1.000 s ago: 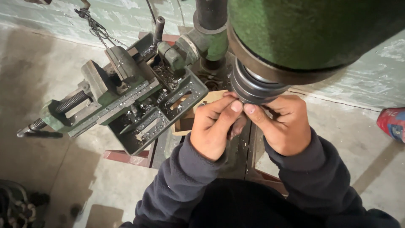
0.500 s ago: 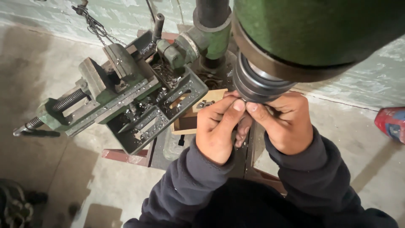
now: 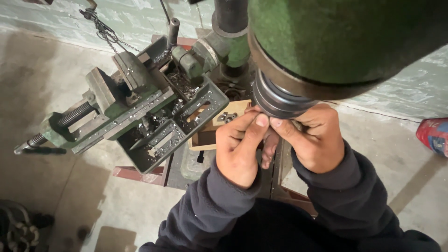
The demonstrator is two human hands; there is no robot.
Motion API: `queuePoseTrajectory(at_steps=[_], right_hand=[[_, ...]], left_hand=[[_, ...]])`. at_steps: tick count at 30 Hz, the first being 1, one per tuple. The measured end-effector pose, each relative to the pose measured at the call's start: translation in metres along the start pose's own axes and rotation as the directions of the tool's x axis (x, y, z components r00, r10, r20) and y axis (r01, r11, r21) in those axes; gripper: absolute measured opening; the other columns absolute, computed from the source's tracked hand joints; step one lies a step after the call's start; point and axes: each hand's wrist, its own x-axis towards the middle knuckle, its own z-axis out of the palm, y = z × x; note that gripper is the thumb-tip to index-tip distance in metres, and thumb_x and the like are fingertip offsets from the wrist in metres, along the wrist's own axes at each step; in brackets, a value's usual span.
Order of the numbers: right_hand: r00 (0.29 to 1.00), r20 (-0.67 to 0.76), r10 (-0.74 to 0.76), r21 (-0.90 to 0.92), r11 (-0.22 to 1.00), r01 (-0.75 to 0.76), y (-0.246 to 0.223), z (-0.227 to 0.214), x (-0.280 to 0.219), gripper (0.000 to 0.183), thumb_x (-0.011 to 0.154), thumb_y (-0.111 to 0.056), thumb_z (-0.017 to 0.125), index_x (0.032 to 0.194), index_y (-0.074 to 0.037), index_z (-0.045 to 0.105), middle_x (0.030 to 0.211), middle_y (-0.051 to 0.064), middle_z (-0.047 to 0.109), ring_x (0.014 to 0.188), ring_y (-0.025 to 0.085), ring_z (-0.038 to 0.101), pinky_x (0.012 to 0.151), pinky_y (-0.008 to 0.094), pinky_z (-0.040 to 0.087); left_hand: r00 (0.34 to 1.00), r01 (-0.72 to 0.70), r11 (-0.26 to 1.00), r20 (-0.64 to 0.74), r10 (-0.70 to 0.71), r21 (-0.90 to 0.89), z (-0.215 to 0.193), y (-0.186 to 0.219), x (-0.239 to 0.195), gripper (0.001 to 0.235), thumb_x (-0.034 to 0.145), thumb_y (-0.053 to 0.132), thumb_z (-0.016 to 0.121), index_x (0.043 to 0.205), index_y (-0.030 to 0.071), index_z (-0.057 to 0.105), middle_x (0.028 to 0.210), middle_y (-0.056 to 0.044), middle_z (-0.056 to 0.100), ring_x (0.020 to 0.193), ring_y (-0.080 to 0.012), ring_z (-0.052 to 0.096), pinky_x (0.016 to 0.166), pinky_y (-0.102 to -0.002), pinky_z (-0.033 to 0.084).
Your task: The person is using a drill press to process small cylindrical metal components, picking them from a box and placing them under the drill.
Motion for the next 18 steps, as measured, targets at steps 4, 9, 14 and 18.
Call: queuePoseTrajectory(at_steps=[4,9,14,18], right_hand=[[1.000,0.001,0.025,-0.012,1.000,-0.025,-0.0038,0.0002,0.0015,0.024,0.105,-0.001,0.054,0.120,0.011,0.068,0.085,0.012,0.075,0.063,0.017,0.073,0.056,0.027,0.059],[1.000,0.011,-0.004,-0.051,0.999,0.004,-0.0017,-0.0013,0.0007,0.024,0.105,0.000,0.055,0.122,0.011,0.068,0.084,0.011,0.073,0.062,0.015,0.070,0.057,0.027,0.056],[0.999,0.002,0.036,0.018,0.999,-0.036,-0.0023,-0.0002,0.0002,0.024,0.105,-0.001,0.054,0.121,0.011,0.067,0.080,0.011,0.072,0.060,0.015,0.068,0.055,0.028,0.056],[0.997,0.001,0.077,0.087,0.993,-0.077,-0.0032,0.0007,0.0003,0.024,0.105,-0.001,0.053,0.120,0.010,0.067,0.078,0.010,0.070,0.059,0.014,0.065,0.053,0.029,0.058]], left_hand=[[1.000,-0.005,1.000,-0.001,0.005,-0.004,0.0012,-0.0014,0.0001,0.033,0.113,0.015,0.048,0.091,-0.006,0.060,0.073,-0.006,0.057,0.058,-0.0101,0.049,0.051,-0.024,0.039],[1.000,-0.005,1.000,-0.025,0.004,-0.018,0.0036,0.0008,0.0011,0.032,0.112,0.013,0.046,0.090,-0.007,0.060,0.070,-0.008,0.058,0.055,-0.0107,0.049,0.050,-0.025,0.039],[1.000,-0.018,1.000,-0.014,0.018,-0.019,0.0016,-0.0036,0.0019,0.033,0.112,0.013,0.046,0.089,-0.007,0.060,0.070,-0.009,0.059,0.055,-0.0115,0.050,0.051,-0.025,0.039],[0.999,0.002,1.000,-0.039,-0.002,0.001,0.0027,-0.0031,0.0030,0.034,0.111,0.013,0.046,0.090,-0.008,0.061,0.070,-0.010,0.061,0.053,-0.0119,0.051,0.050,-0.025,0.040]])
